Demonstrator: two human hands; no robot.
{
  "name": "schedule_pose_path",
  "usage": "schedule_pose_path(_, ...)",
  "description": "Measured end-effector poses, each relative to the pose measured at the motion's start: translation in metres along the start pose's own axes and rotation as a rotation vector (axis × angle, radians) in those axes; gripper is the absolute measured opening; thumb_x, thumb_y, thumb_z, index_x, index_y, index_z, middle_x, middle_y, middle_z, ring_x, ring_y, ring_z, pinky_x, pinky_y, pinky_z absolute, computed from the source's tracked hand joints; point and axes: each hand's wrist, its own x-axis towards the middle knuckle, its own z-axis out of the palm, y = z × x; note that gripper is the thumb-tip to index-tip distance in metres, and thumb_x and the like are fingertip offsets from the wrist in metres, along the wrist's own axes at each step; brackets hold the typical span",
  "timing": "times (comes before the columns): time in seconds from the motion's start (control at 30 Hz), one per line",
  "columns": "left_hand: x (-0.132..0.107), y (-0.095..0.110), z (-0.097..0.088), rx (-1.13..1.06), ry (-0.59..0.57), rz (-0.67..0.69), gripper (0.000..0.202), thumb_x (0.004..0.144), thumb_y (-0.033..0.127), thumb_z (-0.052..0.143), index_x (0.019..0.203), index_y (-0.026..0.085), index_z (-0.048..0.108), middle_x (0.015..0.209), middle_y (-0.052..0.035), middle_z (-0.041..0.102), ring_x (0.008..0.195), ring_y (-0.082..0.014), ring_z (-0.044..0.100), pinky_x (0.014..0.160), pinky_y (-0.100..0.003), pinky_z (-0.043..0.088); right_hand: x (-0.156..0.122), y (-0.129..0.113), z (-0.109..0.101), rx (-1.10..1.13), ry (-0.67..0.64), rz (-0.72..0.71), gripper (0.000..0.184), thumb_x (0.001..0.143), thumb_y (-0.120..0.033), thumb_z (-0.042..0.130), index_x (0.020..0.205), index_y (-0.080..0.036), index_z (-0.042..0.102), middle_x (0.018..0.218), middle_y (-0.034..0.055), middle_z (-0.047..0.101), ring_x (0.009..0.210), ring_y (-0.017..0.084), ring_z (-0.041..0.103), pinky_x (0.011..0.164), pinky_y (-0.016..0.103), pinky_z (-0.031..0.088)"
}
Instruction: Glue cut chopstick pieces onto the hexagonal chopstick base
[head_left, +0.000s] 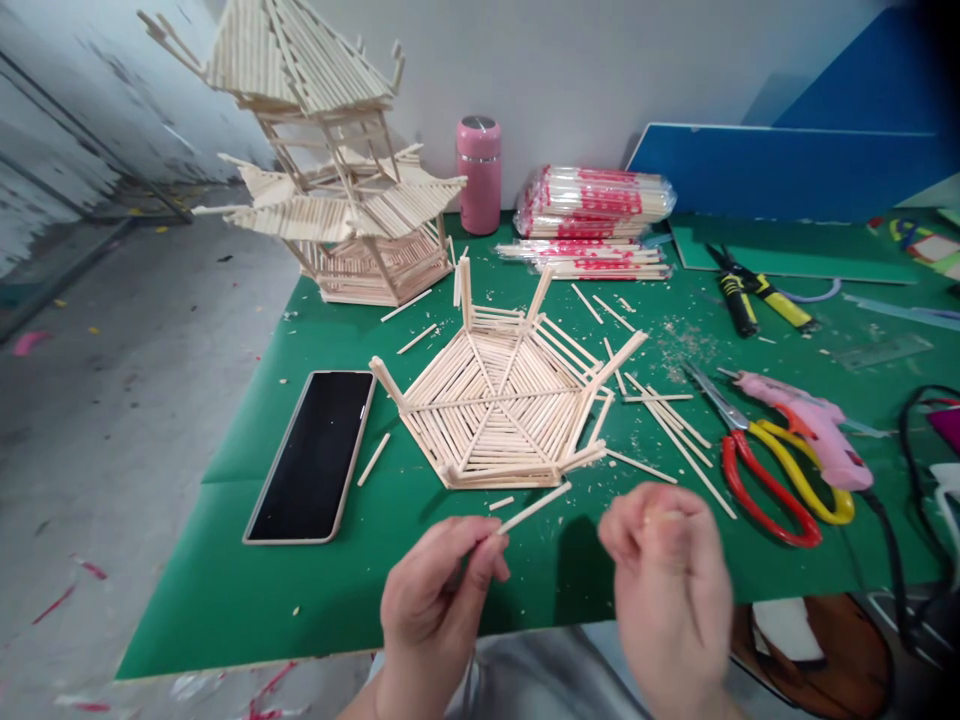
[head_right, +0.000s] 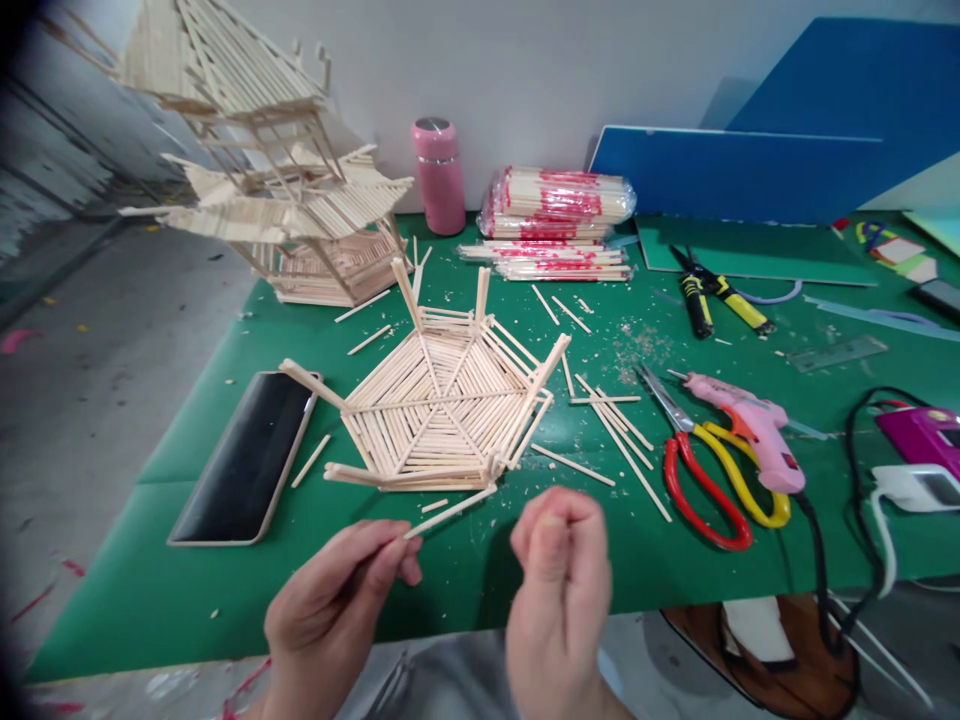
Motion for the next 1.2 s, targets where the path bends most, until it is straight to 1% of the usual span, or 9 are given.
schedule_pose_path(0.07, -0.001, -0.003, -0.002, -0.072, 0.009, -0.106, 0.024, 0.078, 0.006, 0.053, 0.093, 0.024, 0.059, 0.061, 0.004, 0.06, 0.057, -0.0109, 0.057, 0.059, -0.023, 0.048, 0.012, 0.003, -0.013, -0.127, -0.024, -0.012, 0.015, 0.091, -0.029, 0.033, 0.079, -0.023, 0.04, 0.067, -0.003, 0.039, 0.054, 0.01, 0.038, 0.049, 0.023, 0.035)
schedule_pose_path(0.17, -0.002, -0.005, -0.003, -0.187, 0.039, -0.277, 0.015, 0.079, 0.012, 0.053, 0.088, 0.021, 0.062, 0.059, 0.0031, 0.06, 0.055, -0.0103, 0.056, 0.059, -0.023, 0.046, 0.027, 0.014, -0.031, -0.502, -0.212, -0.155, 0.007, 0.087, -0.025, 0.044, 0.085, -0.021, 0.049, 0.074, 0.0002, 0.05, 0.063, 0.011, 0.047, 0.058, 0.024, 0.039)
schedule_pose_path(0.27, 0.0, -0.005, -0.001, -0.324, 0.101, -0.439, 0.01, 0.079, 0.018, 0.055, 0.085, 0.018, 0.063, 0.057, 0.0024, 0.06, 0.051, -0.0091, 0.054, 0.056, -0.021, 0.045, 0.036, 0.027, -0.043, -0.803, -0.348, -0.34, 0.01, 0.084, -0.023, 0.047, 0.085, -0.019, 0.056, 0.078, 0.0031, 0.057, 0.074, 0.016, 0.053, 0.068, 0.029, 0.04)
schedule_pose_path(0.37, 0.004, -0.005, 0.001, -0.417, 0.153, -0.576, 0.01, 0.076, 0.022, 0.059, 0.082, 0.016, 0.064, 0.057, 0.0007, 0.062, 0.05, -0.0084, 0.052, 0.052, -0.02, 0.043, 0.039, 0.032, -0.049, -0.972, -0.403, -0.397, 0.016, 0.084, -0.023, 0.046, 0.092, -0.02, 0.06, 0.078, 0.0036, 0.059, 0.076, 0.018, 0.055, 0.068, 0.031, 0.041)
schedule_pose_path(0.47, 0.007, -0.004, 0.002, -0.445, 0.182, -0.656, 0.013, 0.072, 0.025, 0.064, 0.079, 0.014, 0.065, 0.057, -0.0005, 0.062, 0.048, -0.0075, 0.051, 0.05, -0.019, 0.041, 0.042, 0.028, -0.049, -0.903, -0.325, -0.386, 0.027, 0.083, -0.024, 0.048, 0.109, -0.019, 0.053, 0.081, 0.0036, 0.059, 0.075, 0.017, 0.055, 0.068, 0.03, 0.044)
schedule_pose_path(0.53, 0.009, -0.004, 0.003, -0.454, 0.179, -0.682, 0.014, 0.071, 0.026, 0.065, 0.077, 0.013, 0.065, 0.056, -0.0008, 0.062, 0.047, -0.0072, 0.05, 0.049, -0.019, 0.04, 0.046, 0.022, -0.046, -0.822, -0.317, -0.402, 0.03, 0.082, -0.023, 0.05, 0.112, -0.02, 0.051, 0.083, 0.0029, 0.056, 0.074, 0.015, 0.054, 0.069, 0.029, 0.045)
schedule_pose_path(0.7, 0.009, -0.004, 0.005, -0.461, 0.198, -0.699, 0.016, 0.071, 0.027, 0.065, 0.076, 0.013, 0.064, 0.056, -0.0006, 0.061, 0.047, -0.0066, 0.049, 0.049, -0.018, 0.039, 0.064, 0.009, -0.036, -0.778, -0.552, -0.469, 0.038, 0.078, -0.021, 0.056, 0.115, -0.02, 0.048, 0.094, 0.0054, 0.05, 0.083, 0.016, 0.052, 0.073, 0.029, 0.045)
schedule_pose_path(0.8, 0.009, -0.004, 0.006, -0.452, 0.218, -0.701, 0.015, 0.072, 0.027, 0.064, 0.076, 0.013, 0.064, 0.056, -0.0003, 0.06, 0.048, -0.0064, 0.048, 0.05, -0.018, 0.038, 0.073, 0.008, -0.03, -0.767, -0.647, -0.506, 0.033, 0.078, -0.019, 0.056, 0.11, -0.018, 0.052, 0.093, 0.0061, 0.051, 0.087, 0.018, 0.051, 0.077, 0.033, 0.044)
schedule_pose_path(1.2, 0.012, 0.0, 0.009, -0.443, 0.234, -0.705, 0.013, 0.072, 0.027, 0.064, 0.075, 0.014, 0.064, 0.056, 0.0008, 0.061, 0.048, -0.0058, 0.047, 0.048, -0.017, 0.035, 0.075, 0.01, -0.025, -0.713, -0.669, -0.529, 0.027, 0.077, -0.018, 0.058, 0.104, -0.018, 0.055, 0.088, 0.005, 0.05, 0.084, 0.018, 0.05, 0.074, 0.033, 0.044)
